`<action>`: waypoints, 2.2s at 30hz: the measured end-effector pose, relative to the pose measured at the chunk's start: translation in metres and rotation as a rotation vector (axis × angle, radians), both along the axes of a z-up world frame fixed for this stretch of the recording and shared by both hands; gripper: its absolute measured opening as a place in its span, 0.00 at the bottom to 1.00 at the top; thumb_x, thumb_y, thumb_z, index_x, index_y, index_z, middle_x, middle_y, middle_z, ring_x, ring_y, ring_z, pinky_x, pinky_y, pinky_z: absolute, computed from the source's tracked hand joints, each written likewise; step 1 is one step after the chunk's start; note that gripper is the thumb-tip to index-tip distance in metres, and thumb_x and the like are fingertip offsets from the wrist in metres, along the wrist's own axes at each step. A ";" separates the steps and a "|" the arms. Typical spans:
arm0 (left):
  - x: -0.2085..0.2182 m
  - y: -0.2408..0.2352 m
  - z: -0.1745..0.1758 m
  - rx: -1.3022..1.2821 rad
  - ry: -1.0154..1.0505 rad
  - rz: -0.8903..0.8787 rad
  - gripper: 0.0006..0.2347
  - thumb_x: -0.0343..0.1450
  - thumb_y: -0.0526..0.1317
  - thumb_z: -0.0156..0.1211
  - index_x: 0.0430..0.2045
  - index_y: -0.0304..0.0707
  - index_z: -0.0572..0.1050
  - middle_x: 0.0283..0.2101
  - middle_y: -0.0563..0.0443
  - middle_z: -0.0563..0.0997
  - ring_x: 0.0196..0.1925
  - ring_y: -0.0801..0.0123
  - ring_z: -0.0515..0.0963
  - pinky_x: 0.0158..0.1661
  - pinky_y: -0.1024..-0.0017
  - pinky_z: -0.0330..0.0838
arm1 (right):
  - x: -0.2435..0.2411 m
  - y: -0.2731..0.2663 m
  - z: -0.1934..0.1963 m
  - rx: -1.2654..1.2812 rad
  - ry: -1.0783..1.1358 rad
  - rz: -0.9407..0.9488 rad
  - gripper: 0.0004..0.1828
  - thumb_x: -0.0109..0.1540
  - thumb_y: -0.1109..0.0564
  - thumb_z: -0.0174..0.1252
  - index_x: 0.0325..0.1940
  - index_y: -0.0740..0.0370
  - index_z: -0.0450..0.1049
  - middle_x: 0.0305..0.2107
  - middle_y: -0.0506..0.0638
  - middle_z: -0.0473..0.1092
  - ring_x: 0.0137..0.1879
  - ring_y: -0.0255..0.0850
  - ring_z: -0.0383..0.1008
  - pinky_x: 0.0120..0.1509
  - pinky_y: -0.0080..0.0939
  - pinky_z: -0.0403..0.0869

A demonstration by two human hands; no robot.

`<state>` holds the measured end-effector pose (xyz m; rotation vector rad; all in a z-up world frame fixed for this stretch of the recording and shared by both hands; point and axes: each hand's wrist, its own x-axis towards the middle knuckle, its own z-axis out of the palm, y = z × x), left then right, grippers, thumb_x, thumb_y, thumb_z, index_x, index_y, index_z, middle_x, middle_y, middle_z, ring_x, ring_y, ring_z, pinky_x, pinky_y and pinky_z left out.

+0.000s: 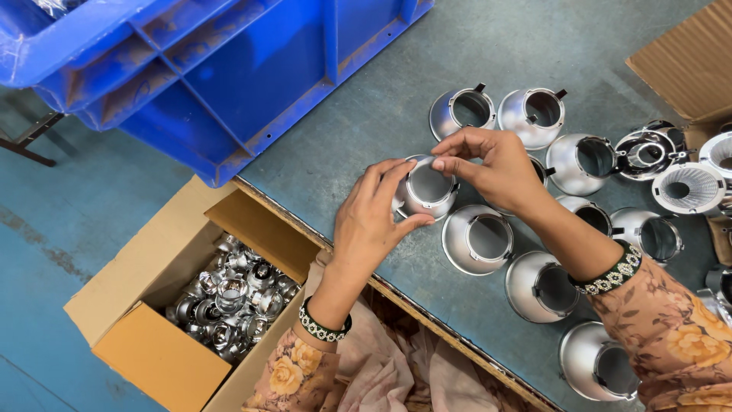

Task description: The person assembles multiple metallic light fixture housings on a workbench. They insert circular white inserts into the housings, use a screwdriver to tighten internal components, and arrange the finished units in rows. The person also handles and folds white paper pieces, placing them into a blue crate.

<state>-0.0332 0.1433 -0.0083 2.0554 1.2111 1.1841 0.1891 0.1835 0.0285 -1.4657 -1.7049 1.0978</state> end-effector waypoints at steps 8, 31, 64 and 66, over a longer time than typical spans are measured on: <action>0.000 0.000 -0.001 -0.008 -0.004 0.000 0.32 0.57 0.50 0.77 0.56 0.42 0.72 0.57 0.51 0.76 0.57 0.56 0.79 0.52 0.64 0.76 | 0.003 0.000 -0.003 0.017 0.073 0.009 0.09 0.62 0.60 0.65 0.45 0.67 0.79 0.30 0.46 0.76 0.37 0.29 0.74 0.44 0.31 0.72; 0.001 0.000 -0.001 -0.031 0.002 0.013 0.32 0.57 0.51 0.77 0.55 0.43 0.72 0.57 0.50 0.76 0.56 0.56 0.79 0.52 0.64 0.76 | 0.001 0.000 -0.003 0.039 -0.035 -0.007 0.10 0.61 0.58 0.68 0.44 0.64 0.81 0.34 0.45 0.74 0.39 0.29 0.73 0.43 0.31 0.72; 0.001 -0.001 -0.003 -0.006 0.039 0.019 0.24 0.60 0.51 0.75 0.48 0.49 0.76 0.58 0.51 0.74 0.43 0.61 0.82 0.41 0.66 0.78 | -0.008 -0.020 0.021 0.258 -0.286 0.063 0.13 0.64 0.64 0.59 0.53 0.62 0.79 0.45 0.50 0.75 0.47 0.40 0.78 0.50 0.40 0.76; 0.001 0.000 -0.003 -0.008 0.038 0.015 0.24 0.60 0.51 0.74 0.48 0.49 0.76 0.59 0.51 0.74 0.41 0.63 0.82 0.41 0.67 0.78 | -0.009 -0.022 0.021 0.338 -0.352 0.099 0.14 0.62 0.67 0.57 0.51 0.63 0.79 0.44 0.51 0.74 0.48 0.43 0.79 0.51 0.41 0.76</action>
